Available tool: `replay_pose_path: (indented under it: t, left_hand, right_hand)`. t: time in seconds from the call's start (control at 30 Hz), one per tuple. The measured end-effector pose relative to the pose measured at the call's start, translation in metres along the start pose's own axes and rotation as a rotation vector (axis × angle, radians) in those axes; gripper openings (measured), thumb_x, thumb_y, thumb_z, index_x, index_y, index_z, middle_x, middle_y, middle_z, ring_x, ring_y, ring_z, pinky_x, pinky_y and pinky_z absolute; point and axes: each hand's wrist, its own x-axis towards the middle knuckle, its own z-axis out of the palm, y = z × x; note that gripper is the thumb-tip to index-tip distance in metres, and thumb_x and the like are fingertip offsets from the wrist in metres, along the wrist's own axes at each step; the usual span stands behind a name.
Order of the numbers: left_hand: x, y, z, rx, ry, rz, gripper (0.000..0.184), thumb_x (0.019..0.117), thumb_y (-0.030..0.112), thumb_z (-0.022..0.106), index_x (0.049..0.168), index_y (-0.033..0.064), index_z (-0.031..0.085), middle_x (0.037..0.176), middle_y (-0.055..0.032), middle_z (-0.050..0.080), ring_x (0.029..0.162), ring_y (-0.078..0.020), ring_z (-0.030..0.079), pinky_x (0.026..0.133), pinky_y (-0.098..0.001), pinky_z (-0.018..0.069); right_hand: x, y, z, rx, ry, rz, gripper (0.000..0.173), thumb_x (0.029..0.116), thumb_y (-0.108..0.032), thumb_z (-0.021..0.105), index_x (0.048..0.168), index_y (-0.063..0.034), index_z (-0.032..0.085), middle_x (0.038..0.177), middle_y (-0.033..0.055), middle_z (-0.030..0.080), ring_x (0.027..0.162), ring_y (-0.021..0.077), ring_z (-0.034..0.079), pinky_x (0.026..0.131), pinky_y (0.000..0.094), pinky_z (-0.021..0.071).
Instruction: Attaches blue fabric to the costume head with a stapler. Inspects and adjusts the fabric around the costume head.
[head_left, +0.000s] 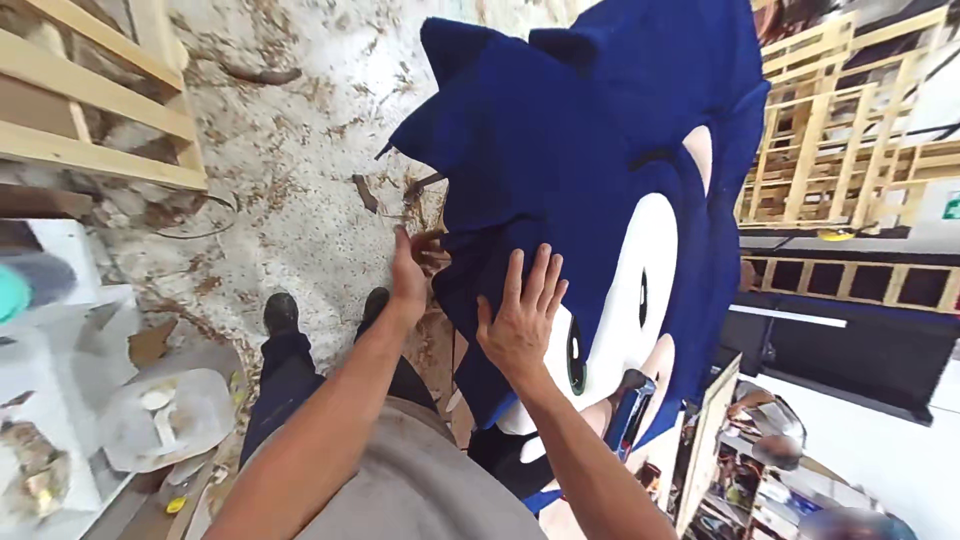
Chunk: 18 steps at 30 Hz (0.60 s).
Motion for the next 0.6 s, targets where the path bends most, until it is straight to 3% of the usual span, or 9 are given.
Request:
replay_pose_path:
  t: [0.07,0.1,0.17,0.2,0.23,0.33,0.43,0.5,0.6]
  left_hand:
    - [-0.006,0.023,-0.01,0.012,-0.176,0.134,0.083,0.1048,0.056,0.001,0.13,0.0073,0.063,0.125,-0.0058,0.067,0.116,-0.0149,0.061,0.098,-0.0401,0.0478]
    - [-0.01,0.034,-0.009,0.047,-0.243,0.193,0.069,0.1068,0.049,0.014,0.13,0.0056,0.062,0.128,-0.0066,0.066,0.121,-0.0146,0.059,0.104,-0.0411,0.0462]
    - [-0.017,0.05,0.005,0.1,-0.255,0.225,0.036,0.1055,0.032,0.049,0.117,0.0035,0.068,0.112,-0.0058,0.073,0.108,-0.0127,0.068,0.099,-0.0398,0.0551]
    - [-0.02,0.054,0.012,0.128,-0.209,0.222,0.025,0.1028,0.023,0.059,0.112,0.0024,0.069,0.105,-0.006,0.074,0.101,-0.0125,0.07,0.095,-0.0394,0.0576]
    - [-0.021,0.057,0.018,0.147,-0.145,0.225,0.023,0.1026,0.02,0.06,0.113,0.0025,0.069,0.105,-0.006,0.074,0.1,-0.0126,0.07,0.094,-0.0398,0.0578]
    - [-0.021,0.06,0.031,0.176,0.044,0.264,0.031,0.1092,0.024,0.045,0.124,0.0041,0.063,0.113,-0.0078,0.07,0.106,-0.0142,0.068,0.096,-0.0419,0.056]
    - [-0.011,0.063,0.052,0.261,0.257,0.193,0.034,0.1105,0.024,0.038,0.122,0.0018,0.061,0.11,-0.0117,0.068,0.104,-0.0164,0.067,0.094,-0.0414,0.0547]
    - [0.006,0.062,0.056,0.364,0.376,0.169,0.038,0.1094,0.026,0.037,0.118,-0.0003,0.064,0.105,-0.0134,0.068,0.1,-0.0191,0.067,0.092,-0.0431,0.0542]
    - [0.042,0.05,0.041,0.553,0.4,0.303,0.03,0.1023,0.018,0.048,0.114,-0.0008,0.068,0.104,-0.0146,0.072,0.1,-0.0207,0.07,0.092,-0.0436,0.0563]
  right_hand:
    - [-0.002,0.0,0.001,0.01,0.0,0.0,0.075,0.0935,-0.047,0.056,0.159,-0.0147,0.038,0.164,0.0278,0.026,0.152,0.0501,0.023,0.119,0.072,0.0155]
    - [-0.002,0.0,0.001,0.017,0.0,0.004,0.076,0.0927,-0.046,0.058,0.159,-0.0161,0.038,0.164,0.0274,0.026,0.152,0.0501,0.023,0.119,0.0722,0.0157]
    - [-0.002,-0.001,0.0,0.025,-0.003,0.024,0.076,0.0916,-0.045,0.06,0.16,-0.0209,0.038,0.166,0.0253,0.024,0.153,0.0484,0.022,0.119,0.0718,0.0161]
    - [-0.002,-0.001,-0.001,0.036,-0.004,0.03,0.075,0.0915,-0.045,0.06,0.16,-0.0229,0.038,0.166,0.0244,0.024,0.153,0.0476,0.021,0.12,0.0718,0.0157]
    - [-0.002,-0.001,-0.001,0.044,-0.004,0.031,0.075,0.0917,-0.044,0.061,0.16,-0.0238,0.038,0.167,0.0237,0.023,0.153,0.0472,0.02,0.12,0.0719,0.0148]
    - [-0.003,-0.003,0.0,0.061,0.004,0.029,0.077,0.0917,-0.043,0.062,0.161,-0.0232,0.035,0.168,0.0228,0.021,0.155,0.0465,0.017,0.12,0.0723,0.0125]
    - [-0.002,-0.003,0.001,0.076,0.009,0.039,0.08,0.0918,-0.042,0.062,0.163,-0.0239,0.031,0.17,0.0204,0.016,0.156,0.0444,0.012,0.12,0.072,0.0108]
    - [-0.005,-0.003,0.0,0.092,0.007,0.05,0.079,0.0924,-0.041,0.062,0.163,-0.0248,0.03,0.17,0.0194,0.014,0.157,0.0423,0.01,0.12,0.0715,0.0116]
    - [-0.007,-0.004,0.0,0.109,0.006,0.037,0.077,0.094,-0.04,0.061,0.163,-0.0246,0.03,0.17,0.0205,0.015,0.157,0.043,0.01,0.12,0.0722,0.0132]
